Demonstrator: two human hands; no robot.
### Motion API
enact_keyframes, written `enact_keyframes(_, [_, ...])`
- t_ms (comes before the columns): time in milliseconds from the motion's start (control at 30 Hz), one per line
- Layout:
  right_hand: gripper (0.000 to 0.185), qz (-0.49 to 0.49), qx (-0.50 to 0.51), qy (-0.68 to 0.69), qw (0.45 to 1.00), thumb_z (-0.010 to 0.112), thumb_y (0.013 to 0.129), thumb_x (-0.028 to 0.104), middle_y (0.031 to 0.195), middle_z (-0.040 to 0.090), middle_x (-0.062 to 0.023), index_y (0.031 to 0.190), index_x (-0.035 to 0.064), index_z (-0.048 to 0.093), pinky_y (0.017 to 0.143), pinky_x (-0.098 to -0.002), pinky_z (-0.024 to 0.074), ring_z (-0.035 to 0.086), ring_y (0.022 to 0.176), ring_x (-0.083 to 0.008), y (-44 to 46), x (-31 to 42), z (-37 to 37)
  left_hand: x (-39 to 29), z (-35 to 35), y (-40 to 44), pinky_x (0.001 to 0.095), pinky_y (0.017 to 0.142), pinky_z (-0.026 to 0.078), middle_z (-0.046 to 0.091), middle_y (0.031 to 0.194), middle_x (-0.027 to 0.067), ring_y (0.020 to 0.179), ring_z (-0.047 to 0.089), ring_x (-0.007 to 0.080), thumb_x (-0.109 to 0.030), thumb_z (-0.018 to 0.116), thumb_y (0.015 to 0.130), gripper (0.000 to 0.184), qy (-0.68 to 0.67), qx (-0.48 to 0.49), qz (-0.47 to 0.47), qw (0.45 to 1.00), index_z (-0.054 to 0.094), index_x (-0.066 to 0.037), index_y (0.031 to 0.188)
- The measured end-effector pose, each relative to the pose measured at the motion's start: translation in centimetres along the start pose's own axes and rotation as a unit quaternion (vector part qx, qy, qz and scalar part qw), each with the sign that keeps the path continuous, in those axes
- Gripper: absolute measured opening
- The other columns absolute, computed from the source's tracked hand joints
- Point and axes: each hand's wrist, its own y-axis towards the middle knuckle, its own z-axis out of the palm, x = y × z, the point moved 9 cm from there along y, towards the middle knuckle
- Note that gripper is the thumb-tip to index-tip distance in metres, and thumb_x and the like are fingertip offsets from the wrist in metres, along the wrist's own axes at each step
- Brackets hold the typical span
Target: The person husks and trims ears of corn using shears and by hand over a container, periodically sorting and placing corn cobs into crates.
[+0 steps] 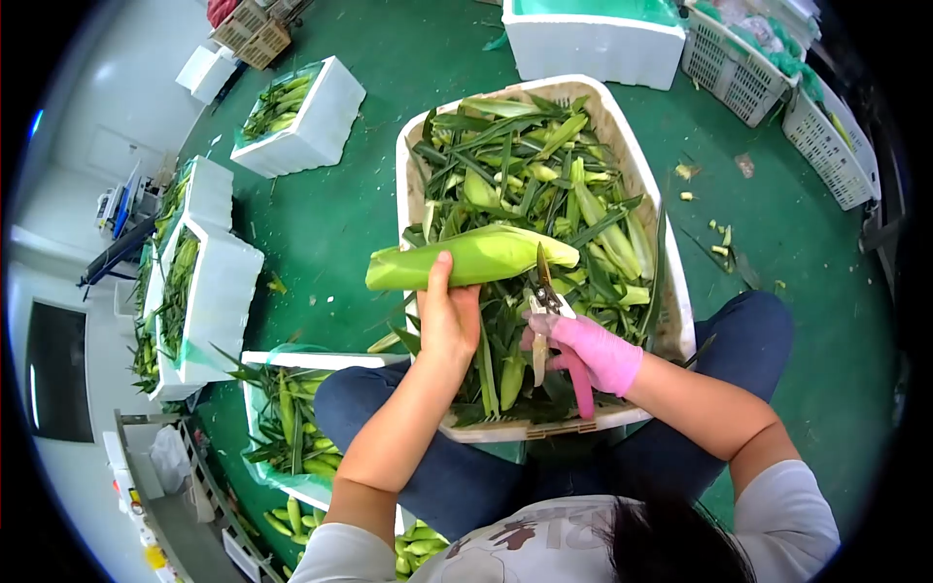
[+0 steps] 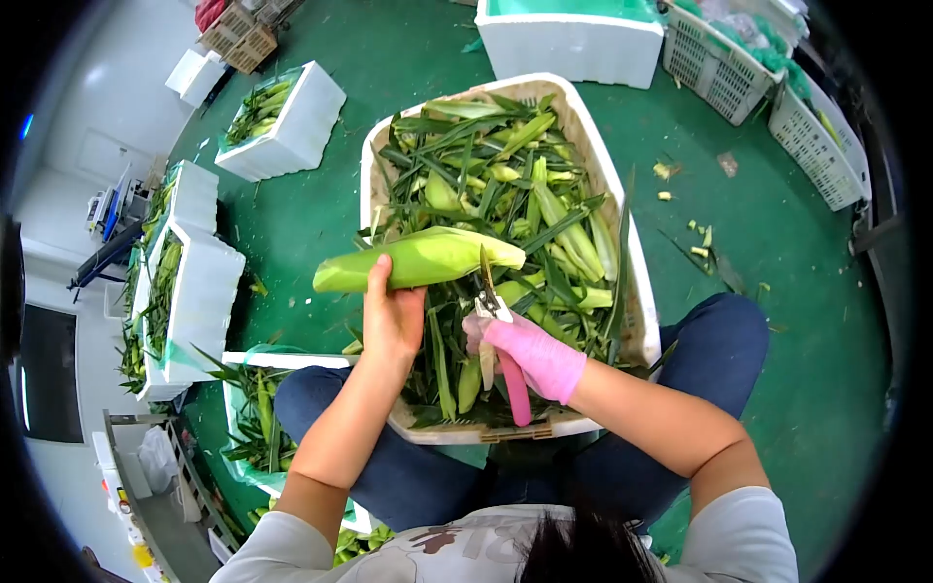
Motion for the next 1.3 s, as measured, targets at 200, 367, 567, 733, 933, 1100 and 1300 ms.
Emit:
enact_keyframes(200, [0.040, -0.093, -0.028, 0.050, 0.994, 0.064, 0.088, 0.028, 0.113, 0.060, -0.0029, 0.121, 0.0064, 0.056, 0.095, -0.0322, 0.0457, 0.056, 0.106, -0.0164, 4.3, 1.0, -3.6, 0.9, 1.9, -1.9, 0.0423, 0.108, 0.041, 0.054, 0.129, 0.0100, 0.122, 0.051, 0.0232, -0.011, 0.070, 0.089, 0.051, 0.092, 0.063, 0.058, 0.992, 0.044, -0.005, 0.132])
enact_keyframes(367, [0.033, -0.209, -0.118, -0.216, 0.947, 0.072, 0.082, 0.019, 0.094, 0.061, -0.0046, 0.106, 0.0005, 0.059, 0.079, -0.0286, 0.0478, 0.058, 0.085, -0.0147, 4.0, 2.8, -4.6, 2.1, -0.1, -0.3, 0.0470, 0.112, 0.037, 0.055, 0.129, 0.0097, 0.125, 0.051, 0.0238, -0.026, 0.067, 0.093, 0.047, -0.010, 0.017, -0.019, 1.000, 0.048, -0.005, 0.131])
enact_keyframes(567, [0.038, -0.096, 0.090, -0.048, 0.990, 0.069, 0.081, 0.019, 0.089, 0.062, -0.0089, 0.111, -0.0014, 0.058, 0.070, -0.0313, 0.0489, 0.060, 0.075, -0.0181, 0.2, 1.5, 0.2, -0.8, -2.9, 2.7, 0.0447, 0.104, 0.043, 0.063, 0.116, 0.0147, 0.113, 0.059, 0.0279, -0.062, 0.042, 0.098, 0.067, -0.059, -0.070, -0.084, 0.992, 0.051, -0.002, 0.126])
enact_keyframes(733, [0.066, 0.089, 0.288, 0.021, 0.953, 0.081, 0.068, 0.026, 0.093, 0.065, -0.0149, 0.118, -0.0080, 0.055, 0.062, -0.0334, 0.0506, 0.063, 0.069, -0.0218, -4.3, -1.7, 3.8, -1.0, -1.0, 0.3, 0.0415, 0.078, 0.055, 0.061, 0.097, 0.0128, 0.085, 0.061, 0.0259, -0.057, 0.040, 0.099, 0.058, -0.140, 0.049, -0.224, 0.963, 0.054, -0.003, 0.117])
enact_keyframes(933, [0.049, 0.120, 0.534, 0.168, 0.820, 0.078, 0.068, 0.031, 0.073, 0.059, -0.0055, 0.100, -0.0001, 0.059, 0.054, -0.0333, 0.0454, 0.056, 0.056, -0.0187, -8.9, -0.7, 6.8, -5.6, 6.4, -8.4, 0.0348, 0.052, 0.044, 0.053, 0.074, 0.0057, 0.057, 0.051, 0.0188, -0.056, 0.033, 0.101, 0.064, -0.251, 0.479, -0.290, 0.790, 0.039, -0.009, 0.144])
enact_keyframes(1100, [0.060, -0.149, 0.248, 0.083, 0.954, 0.073, 0.076, 0.048, 0.091, 0.063, -0.0091, 0.111, -0.0001, 0.063, 0.070, -0.0384, 0.0490, 0.061, 0.076, -0.0230, -3.3, 6.7, 1.9, -3.3, 2.8, -5.5, 0.0448, 0.097, 0.052, 0.059, 0.133, 0.0207, 0.132, 0.049, 0.0332, -0.065, 0.040, 0.095, 0.074, -0.238, 0.208, -0.242, 0.917, 0.044, -0.007, 0.142])
enact_keyframes(1300, [0.013, -0.122, -0.060, 0.228, 0.964, 0.062, 0.090, 0.012, 0.097, 0.065, -0.0111, 0.101, 0.0062, 0.056, 0.081, -0.0410, 0.0551, 0.064, 0.087, -0.0254, 5.1, 5.7, -11.0, 4.8, -2.7, -6.1, 0.0385, 0.074, 0.056, 0.066, 0.099, 0.0110, 0.081, 0.065, 0.0250, -0.059, 0.044, 0.094, 0.063, -0.040, 0.073, -0.380, 0.921, 0.058, -0.007, 0.126])
